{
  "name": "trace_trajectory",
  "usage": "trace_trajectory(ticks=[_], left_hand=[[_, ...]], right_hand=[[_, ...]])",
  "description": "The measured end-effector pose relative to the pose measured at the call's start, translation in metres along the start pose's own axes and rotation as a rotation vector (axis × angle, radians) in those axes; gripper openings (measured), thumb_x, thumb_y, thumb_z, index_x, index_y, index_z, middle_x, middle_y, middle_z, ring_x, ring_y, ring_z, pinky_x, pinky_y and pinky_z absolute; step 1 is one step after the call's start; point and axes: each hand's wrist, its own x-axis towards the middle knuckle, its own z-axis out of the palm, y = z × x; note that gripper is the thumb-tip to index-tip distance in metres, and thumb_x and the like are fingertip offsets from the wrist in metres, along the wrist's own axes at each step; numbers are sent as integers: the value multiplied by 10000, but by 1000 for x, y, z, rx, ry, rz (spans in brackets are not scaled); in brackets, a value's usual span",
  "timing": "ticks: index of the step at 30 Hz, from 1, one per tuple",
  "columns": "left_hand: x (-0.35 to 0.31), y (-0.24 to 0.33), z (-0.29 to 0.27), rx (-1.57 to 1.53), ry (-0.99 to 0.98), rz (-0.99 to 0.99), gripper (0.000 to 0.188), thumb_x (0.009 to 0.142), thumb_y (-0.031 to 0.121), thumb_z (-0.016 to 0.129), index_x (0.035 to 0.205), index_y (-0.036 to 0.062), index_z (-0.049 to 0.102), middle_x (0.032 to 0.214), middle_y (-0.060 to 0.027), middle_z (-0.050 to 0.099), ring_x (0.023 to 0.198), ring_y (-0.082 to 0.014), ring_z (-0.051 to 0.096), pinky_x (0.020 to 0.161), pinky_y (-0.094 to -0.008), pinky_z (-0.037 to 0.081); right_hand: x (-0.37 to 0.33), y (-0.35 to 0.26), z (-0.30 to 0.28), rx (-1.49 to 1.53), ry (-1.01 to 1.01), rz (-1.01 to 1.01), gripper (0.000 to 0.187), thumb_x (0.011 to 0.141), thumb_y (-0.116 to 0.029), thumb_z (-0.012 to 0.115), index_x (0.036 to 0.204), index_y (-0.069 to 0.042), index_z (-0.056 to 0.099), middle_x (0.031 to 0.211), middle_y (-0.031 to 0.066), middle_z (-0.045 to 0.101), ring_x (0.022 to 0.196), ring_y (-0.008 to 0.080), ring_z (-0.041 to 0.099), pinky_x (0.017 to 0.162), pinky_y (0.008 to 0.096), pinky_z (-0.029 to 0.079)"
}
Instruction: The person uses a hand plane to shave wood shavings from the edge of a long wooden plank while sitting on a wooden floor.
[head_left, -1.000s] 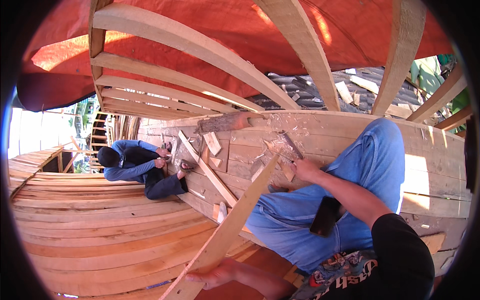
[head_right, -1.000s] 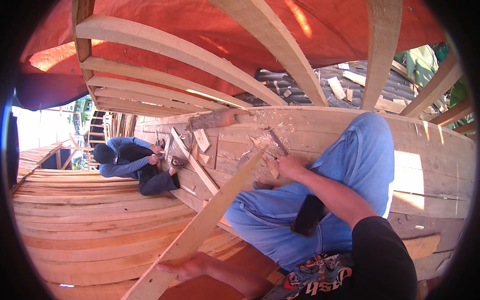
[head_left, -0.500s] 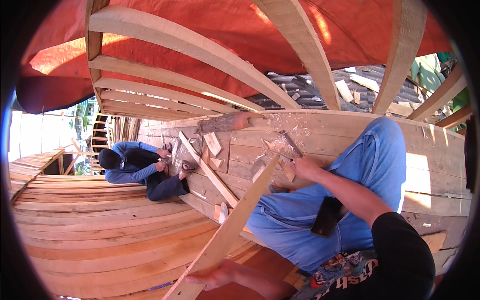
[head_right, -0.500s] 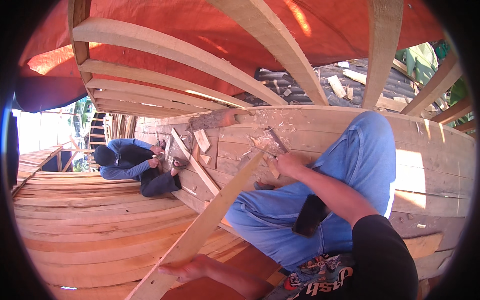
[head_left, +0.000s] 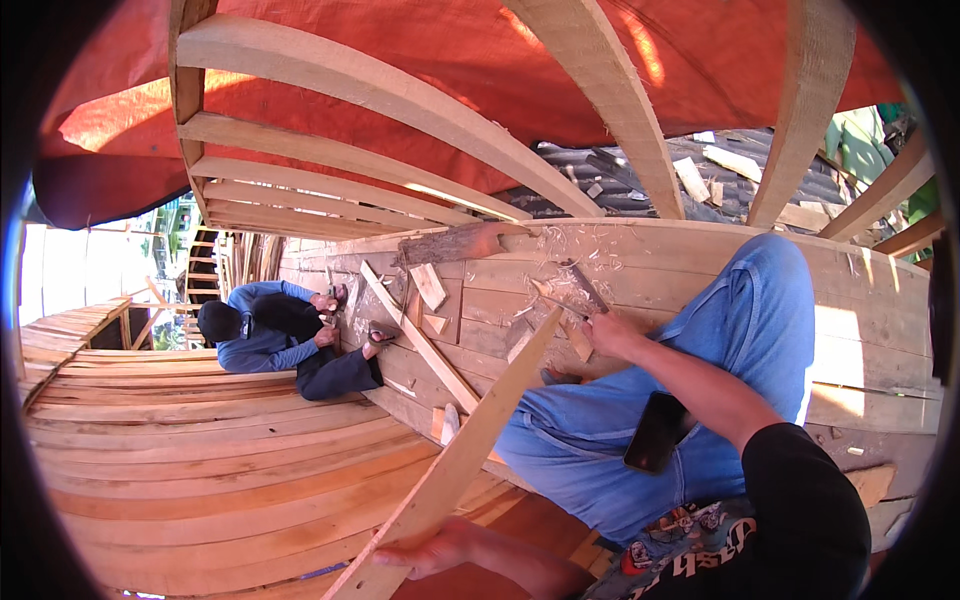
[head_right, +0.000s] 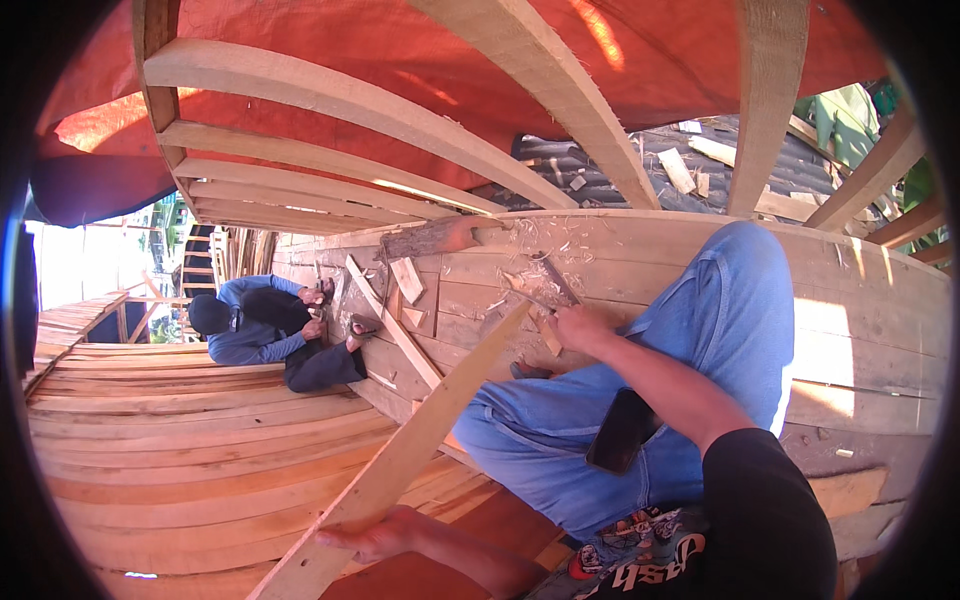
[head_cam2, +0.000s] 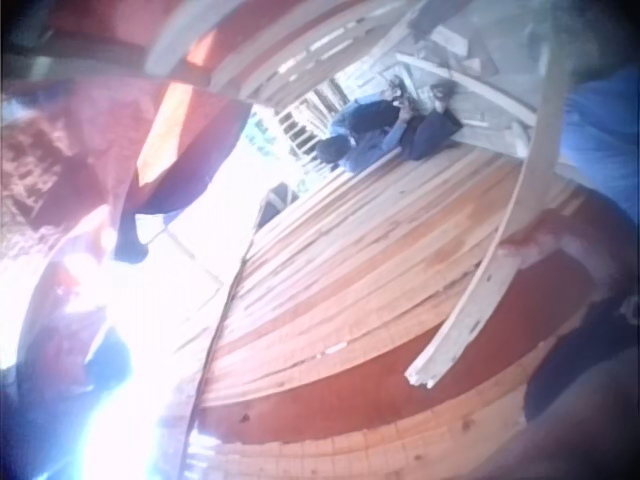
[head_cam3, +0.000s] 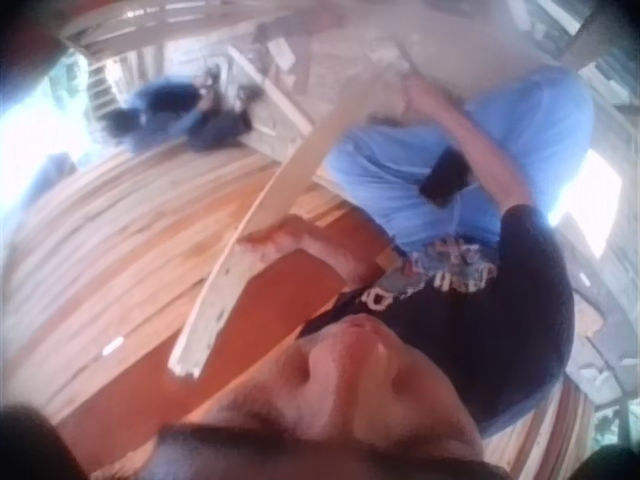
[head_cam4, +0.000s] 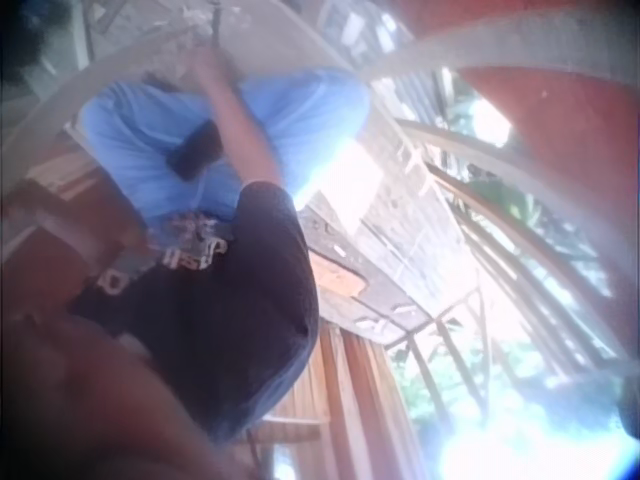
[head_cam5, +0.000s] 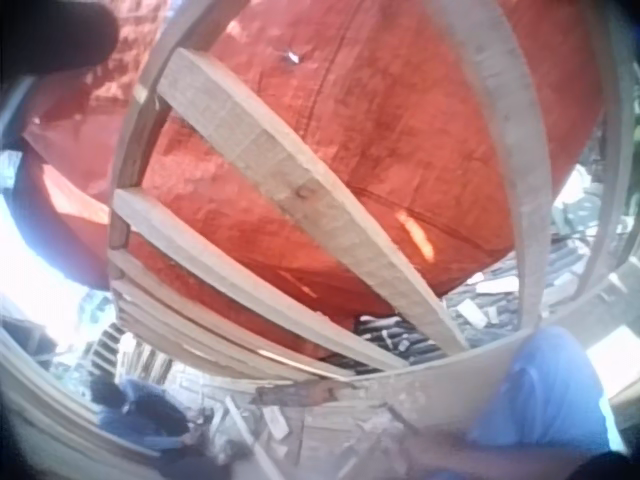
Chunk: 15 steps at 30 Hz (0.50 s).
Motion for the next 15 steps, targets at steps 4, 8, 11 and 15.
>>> trace_trajectory(ticks=[4, 8, 11, 15], left_hand=[[4, -3, -7, -6, -14, 11, 696, 846, 411, 644, 1355, 25, 367, 1371, -154, 402, 1215, -279, 452, 1017, -428, 407], [4, -3, -2, -2, -9, 12, 710, 842, 409, 651, 1363, 28, 356, 1376, -152, 396, 1207, -280, 459, 1015, -432, 409], [1, -2, 1, -1, -7, 26, 719, 842, 406, 650, 1379, 44, 337, 1381, -158, 387, 1207, -290, 454, 1013, -441, 405], [-1, 0, 3, 9, 18, 25, 718, 842, 410, 649, 1375, 40, 342, 1375, -159, 392, 1201, -292, 461, 1011, -441, 407]], right_hand=[[0, -9, -10, 36, -96, 9, 421, 944, -359, 441, 905, 13, 636, 881, 259, 640, 843, 417, 627, 749, 505, 490], [3, 0, -1, -43, -80, 43, 420, 945, -359, 435, 931, 6, 642, 892, 252, 645, 863, 404, 632, 770, 494, 493], [1, -4, -2, -52, -62, -10, 428, 945, -369, 429, 962, 4, 638, 921, 254, 643, 878, 396, 633, 773, 489, 495], [-4, -8, -7, -79, -77, 74, 431, 946, -375, 428, 1001, 7, 618, 959, 264, 634, 902, 394, 630, 772, 492, 493]])
